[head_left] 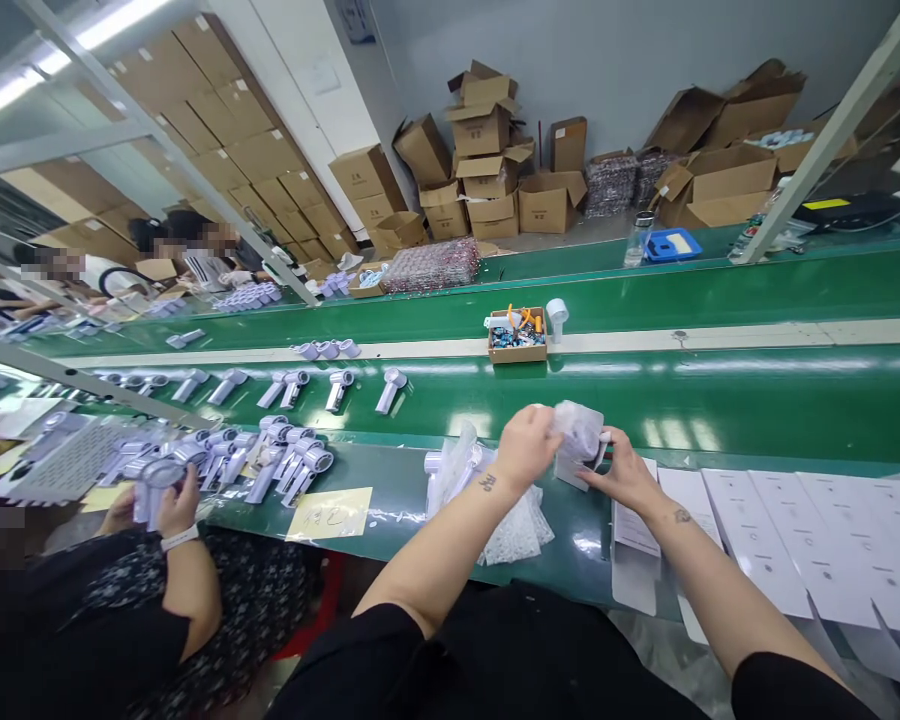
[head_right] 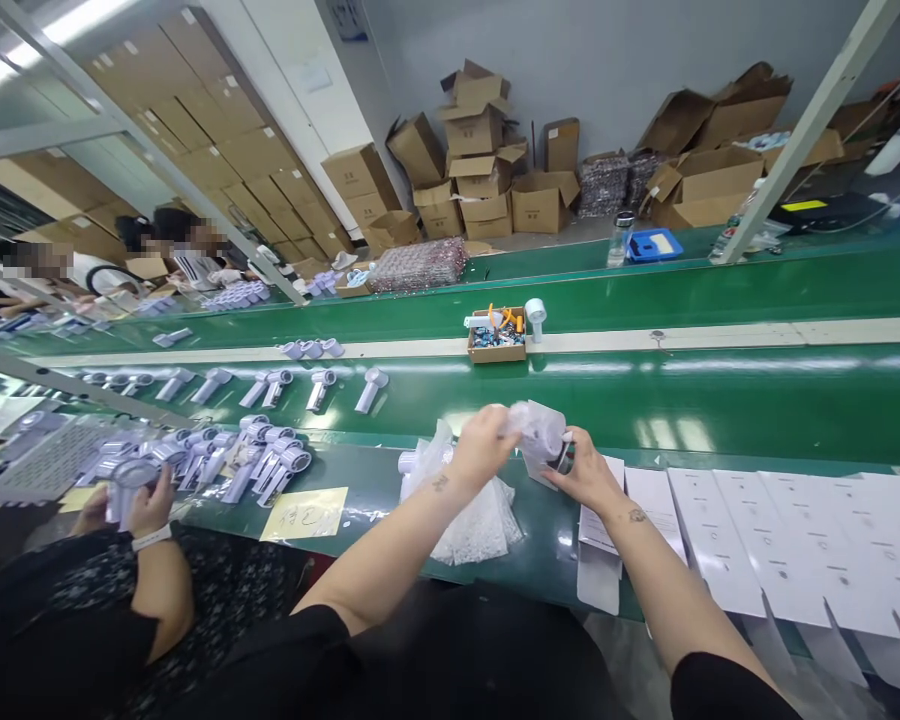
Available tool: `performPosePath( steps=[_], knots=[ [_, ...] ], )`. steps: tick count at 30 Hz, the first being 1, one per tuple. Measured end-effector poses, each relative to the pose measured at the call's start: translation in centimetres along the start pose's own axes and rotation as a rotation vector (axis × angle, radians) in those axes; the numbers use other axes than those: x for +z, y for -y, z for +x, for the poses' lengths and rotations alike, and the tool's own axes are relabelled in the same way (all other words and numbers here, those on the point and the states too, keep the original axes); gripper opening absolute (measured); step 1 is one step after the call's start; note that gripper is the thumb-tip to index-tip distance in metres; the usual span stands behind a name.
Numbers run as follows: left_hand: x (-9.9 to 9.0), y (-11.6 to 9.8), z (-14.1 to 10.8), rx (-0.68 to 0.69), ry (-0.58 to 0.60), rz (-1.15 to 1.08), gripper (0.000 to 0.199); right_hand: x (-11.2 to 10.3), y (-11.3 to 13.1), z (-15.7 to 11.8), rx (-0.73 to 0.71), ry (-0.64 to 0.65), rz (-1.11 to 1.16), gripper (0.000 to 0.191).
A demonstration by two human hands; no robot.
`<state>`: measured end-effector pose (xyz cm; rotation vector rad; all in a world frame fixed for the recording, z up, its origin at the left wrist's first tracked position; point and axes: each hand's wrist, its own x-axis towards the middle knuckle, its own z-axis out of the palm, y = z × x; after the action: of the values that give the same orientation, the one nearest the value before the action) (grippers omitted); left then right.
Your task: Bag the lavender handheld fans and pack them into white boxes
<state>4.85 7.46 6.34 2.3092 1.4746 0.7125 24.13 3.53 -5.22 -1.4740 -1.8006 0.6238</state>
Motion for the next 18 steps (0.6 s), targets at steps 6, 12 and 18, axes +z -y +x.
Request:
performPosePath(
  steps=[6, 12, 18],
  knots=[
    [4.6, -2.6, -1.5, 0.288, 0.409, 0.333, 0.024, 0.1, -1.0, -0.7, -0.047, -0.026, -0.029, 0.066],
    [4.9, -2.1, -2.8, 0.465, 0.348, 0.364, 0.041, -0.3, -1.2, -1.3, 0.095, 0.016, 0.033, 0.069],
    [3.1, -1.3, -5.5, 0.437, 0.262, 0.207, 0.034, -4.3, -1.2, 4.1, 0.071, 0.022, -0.059, 0.065]
  ],
)
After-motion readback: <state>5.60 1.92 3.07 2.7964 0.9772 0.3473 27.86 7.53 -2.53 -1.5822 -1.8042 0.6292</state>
